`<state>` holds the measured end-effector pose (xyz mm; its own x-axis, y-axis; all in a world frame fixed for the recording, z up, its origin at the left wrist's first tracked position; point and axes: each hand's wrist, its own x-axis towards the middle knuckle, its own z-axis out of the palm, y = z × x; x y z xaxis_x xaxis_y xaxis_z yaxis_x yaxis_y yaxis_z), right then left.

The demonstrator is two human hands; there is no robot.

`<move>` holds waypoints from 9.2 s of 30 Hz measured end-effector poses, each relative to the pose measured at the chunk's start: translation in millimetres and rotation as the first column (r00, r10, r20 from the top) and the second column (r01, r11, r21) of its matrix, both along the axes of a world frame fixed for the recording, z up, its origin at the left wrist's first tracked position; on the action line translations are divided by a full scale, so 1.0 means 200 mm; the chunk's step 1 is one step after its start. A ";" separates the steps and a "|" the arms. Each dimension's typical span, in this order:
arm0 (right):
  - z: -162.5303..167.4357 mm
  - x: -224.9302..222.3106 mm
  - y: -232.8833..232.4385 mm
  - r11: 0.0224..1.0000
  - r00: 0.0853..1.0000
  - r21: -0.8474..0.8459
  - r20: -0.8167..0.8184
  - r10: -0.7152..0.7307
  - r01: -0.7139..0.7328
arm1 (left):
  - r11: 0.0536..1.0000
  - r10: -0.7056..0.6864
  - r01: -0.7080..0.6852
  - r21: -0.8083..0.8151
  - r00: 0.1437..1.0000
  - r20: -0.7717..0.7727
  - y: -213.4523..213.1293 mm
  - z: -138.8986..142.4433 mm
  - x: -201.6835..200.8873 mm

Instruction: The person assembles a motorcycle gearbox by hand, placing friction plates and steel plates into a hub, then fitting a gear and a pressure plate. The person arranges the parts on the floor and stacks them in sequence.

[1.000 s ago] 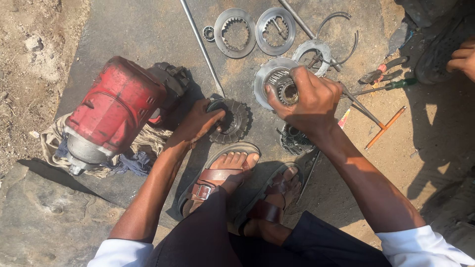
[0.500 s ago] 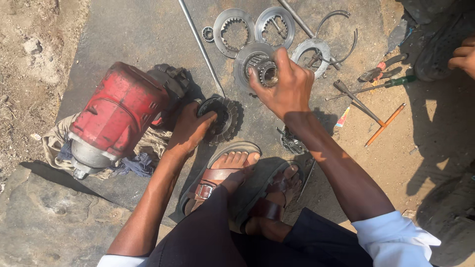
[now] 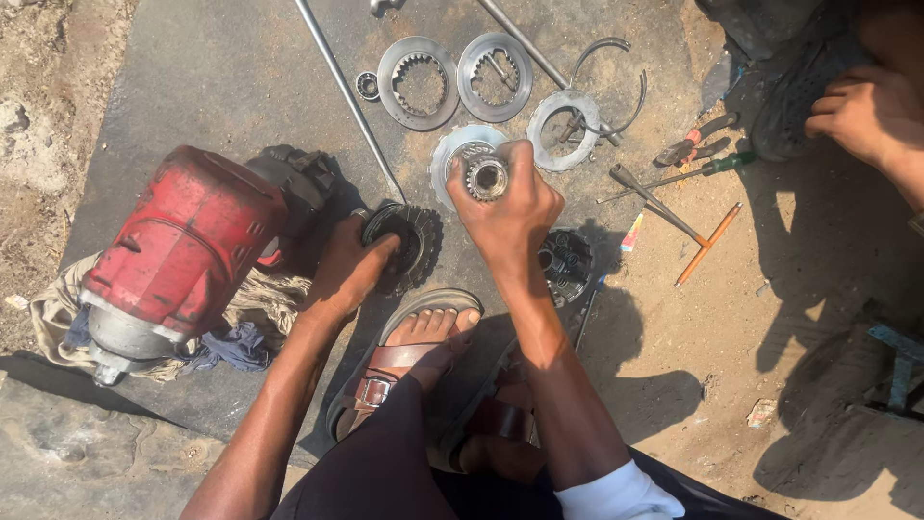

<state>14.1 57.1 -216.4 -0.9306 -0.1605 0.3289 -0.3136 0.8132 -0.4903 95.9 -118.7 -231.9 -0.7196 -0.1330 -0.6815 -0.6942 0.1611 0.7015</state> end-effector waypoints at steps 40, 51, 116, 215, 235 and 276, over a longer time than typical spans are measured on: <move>0.31 0.00 0.11 0.950 0.955 -0.204 0.133 0.266 -0.236 | 0.981 -0.192 0.077 -0.178 0.521 -0.832 0.20 0.11 -0.23; 0.17 -0.57 0.16 0.910 0.969 0.332 0.063 0.240 -0.247 | 0.946 -0.208 -0.075 -0.314 0.603 -0.770 0.20 0.06 -0.17; 0.25 -0.14 0.67 0.859 0.858 0.127 0.226 0.462 -0.496 | 0.948 -0.275 0.008 -0.318 0.523 -0.807 0.17 -0.14 -0.28; 0.48 -0.32 0.88 0.149 0.758 0.744 0.626 0.183 -0.651 | 0.728 -0.356 0.024 -0.685 0.867 -0.349 0.19 -0.14 0.10; 0.48 -0.25 0.97 0.278 0.670 0.633 0.740 0.056 -0.722 | 0.926 0.151 -0.188 0.328 0.979 0.135 0.12 -0.20 0.19; 0.37 0.23 0.44 0.879 0.627 -0.105 0.662 0.411 -0.466 | 0.620 0.519 -0.382 0.685 0.855 0.007 0.51 0.03 0.16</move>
<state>59.6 144.1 -141.8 -0.7140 -0.6036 -0.3548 -0.2694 0.7046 -0.6565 128.3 -16.9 -226.1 -0.8035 -0.0548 -0.5928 -0.4089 -0.6729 0.6164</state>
